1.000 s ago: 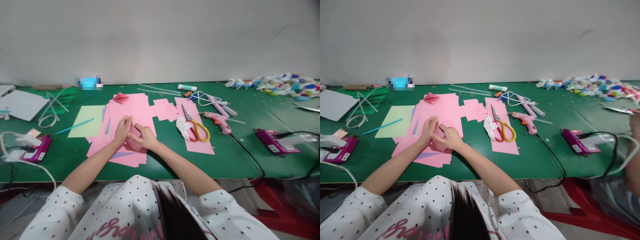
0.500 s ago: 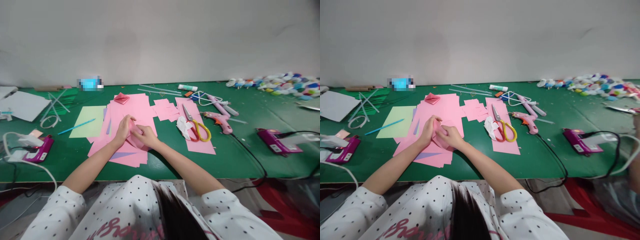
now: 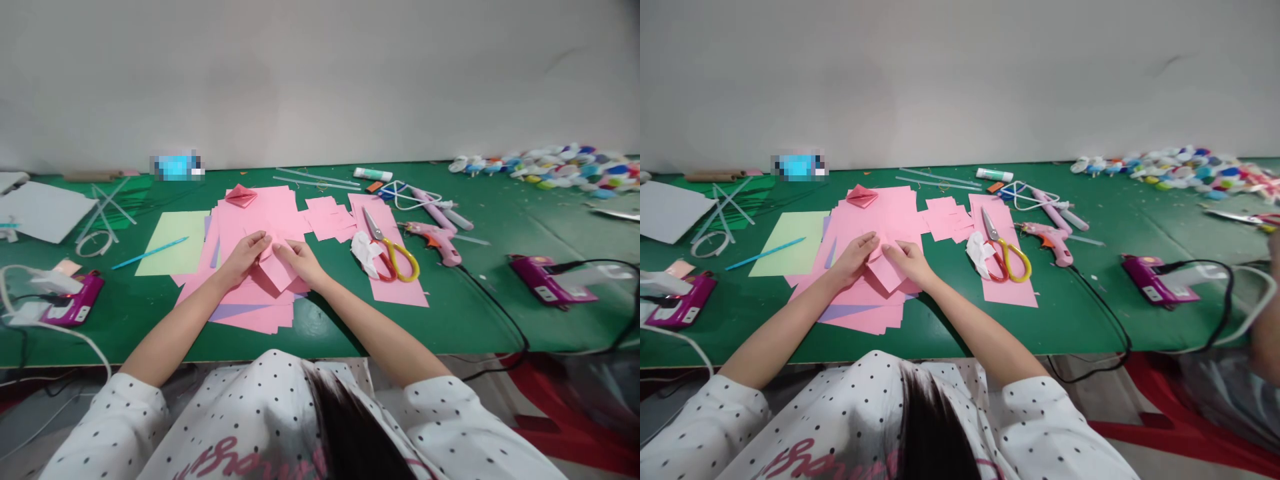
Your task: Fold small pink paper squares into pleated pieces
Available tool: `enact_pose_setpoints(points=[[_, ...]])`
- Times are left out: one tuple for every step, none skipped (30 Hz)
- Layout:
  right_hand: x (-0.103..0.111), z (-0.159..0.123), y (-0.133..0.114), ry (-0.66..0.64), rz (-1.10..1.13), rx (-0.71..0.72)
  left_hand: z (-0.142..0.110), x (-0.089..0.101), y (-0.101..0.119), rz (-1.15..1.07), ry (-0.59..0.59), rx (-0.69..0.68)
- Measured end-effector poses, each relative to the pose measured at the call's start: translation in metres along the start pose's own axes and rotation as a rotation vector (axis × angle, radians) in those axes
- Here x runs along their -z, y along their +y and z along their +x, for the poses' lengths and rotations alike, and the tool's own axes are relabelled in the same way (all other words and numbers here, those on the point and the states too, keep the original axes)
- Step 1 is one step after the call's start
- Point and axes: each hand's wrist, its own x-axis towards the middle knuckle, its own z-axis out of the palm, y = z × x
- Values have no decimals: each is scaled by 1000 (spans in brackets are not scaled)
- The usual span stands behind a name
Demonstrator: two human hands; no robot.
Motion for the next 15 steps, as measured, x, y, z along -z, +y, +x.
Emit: enact_pose_setpoints(points=[[0,0,0,0,-1,4,0,0,0,-11,-18,7],[-1,1,0,-3,-5,18,0,0,-1,-37,-42,20],[-2,1,0,-6,-10,40,0,-1,-1,-62,-59,31],[-3,1,0,-10,-19,68,0,-1,-2,-78,-61,32],[-4,1,0,-13,-31,96,0,-1,-2,-93,-60,31],[-5,1,1,-11,-50,119,0,-1,-3,-111,-61,29],[-5,0,1,-5,-76,132,0,-2,-3,-131,-66,27],[-5,0,2,5,-107,134,0,-2,-4,-149,-70,26],[-6,-1,3,17,-138,131,0,-2,-4,-164,-72,25],[-6,-1,4,29,-167,127,0,-3,-4,-175,-70,22],[-6,-2,5,38,-191,125,0,-3,-5,-183,-64,19],[-6,-2,6,40,-209,127,-1,-4,-5,-190,-56,16],[-6,-2,6,35,-220,132,-1,-4,-5,-199,-49,14],[-6,-2,7,26,-228,140,-1,-5,-6,-209,-47,15],[-6,-2,8,15,-234,148,-1,-5,-6,-219,-49,19]])
